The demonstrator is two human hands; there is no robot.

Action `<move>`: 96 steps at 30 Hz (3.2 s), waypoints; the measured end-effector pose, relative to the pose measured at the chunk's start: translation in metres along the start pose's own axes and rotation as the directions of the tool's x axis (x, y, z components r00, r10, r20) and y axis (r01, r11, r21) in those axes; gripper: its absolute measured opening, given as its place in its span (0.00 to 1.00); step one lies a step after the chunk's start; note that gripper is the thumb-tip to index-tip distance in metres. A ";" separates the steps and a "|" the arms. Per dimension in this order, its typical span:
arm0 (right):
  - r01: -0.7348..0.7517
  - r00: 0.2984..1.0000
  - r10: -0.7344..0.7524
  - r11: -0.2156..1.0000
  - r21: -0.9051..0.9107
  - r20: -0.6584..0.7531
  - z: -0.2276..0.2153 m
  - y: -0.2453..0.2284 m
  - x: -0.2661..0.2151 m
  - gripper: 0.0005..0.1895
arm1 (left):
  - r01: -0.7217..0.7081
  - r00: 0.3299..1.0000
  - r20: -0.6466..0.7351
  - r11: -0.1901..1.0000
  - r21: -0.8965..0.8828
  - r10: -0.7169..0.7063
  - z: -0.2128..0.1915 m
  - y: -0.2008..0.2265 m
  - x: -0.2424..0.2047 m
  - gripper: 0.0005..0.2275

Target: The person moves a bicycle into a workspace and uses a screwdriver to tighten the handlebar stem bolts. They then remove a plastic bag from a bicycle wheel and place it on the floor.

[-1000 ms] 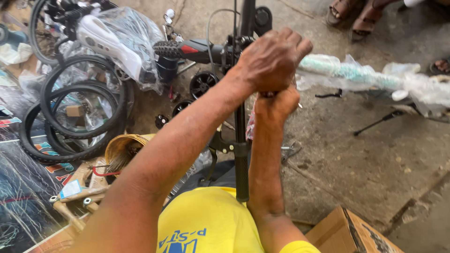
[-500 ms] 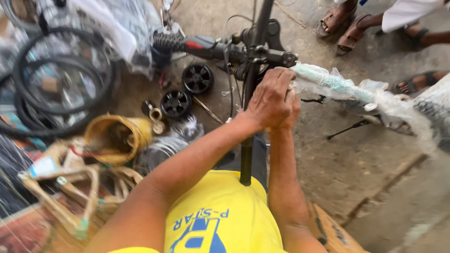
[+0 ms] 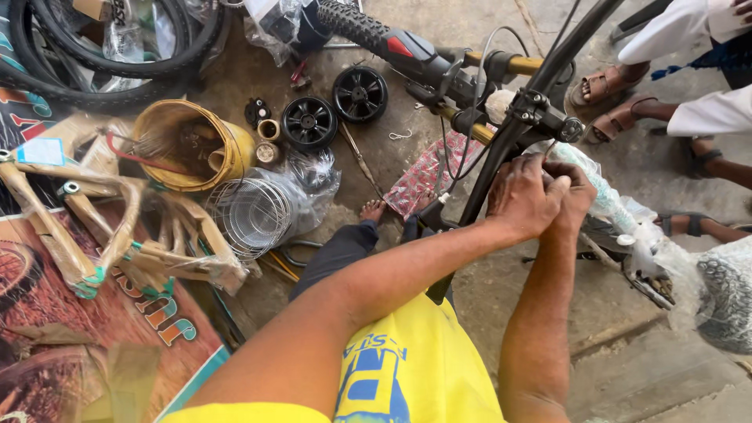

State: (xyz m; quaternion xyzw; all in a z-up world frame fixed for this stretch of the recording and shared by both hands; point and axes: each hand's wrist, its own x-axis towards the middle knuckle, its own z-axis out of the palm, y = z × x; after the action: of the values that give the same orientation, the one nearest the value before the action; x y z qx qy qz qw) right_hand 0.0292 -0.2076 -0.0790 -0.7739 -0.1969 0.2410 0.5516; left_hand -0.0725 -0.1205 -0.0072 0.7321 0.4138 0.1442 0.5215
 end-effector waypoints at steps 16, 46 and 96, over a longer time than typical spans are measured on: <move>-0.052 0.996 0.044 0.994 0.096 0.077 0.007 -0.012 0.011 0.15 | 0.289 0.878 0.412 0.956 -0.047 -0.245 -0.001 -0.014 0.021 0.35; -0.291 0.952 0.202 0.831 0.475 0.230 0.024 0.000 0.036 0.15 | -0.104 0.921 0.388 0.940 0.325 -0.033 -0.021 0.013 0.015 0.47; -0.228 0.974 0.223 0.956 -0.185 -0.045 0.064 -0.079 -0.061 0.16 | -0.090 0.979 0.185 0.995 0.042 0.080 -0.136 0.001 -0.002 0.21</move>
State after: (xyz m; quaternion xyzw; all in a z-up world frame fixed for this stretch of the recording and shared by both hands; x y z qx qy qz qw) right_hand -0.0607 -0.1694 -0.0121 -0.8430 -0.1228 0.2733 0.4468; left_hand -0.1605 -0.0347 0.0508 0.7721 0.3358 0.0881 0.5323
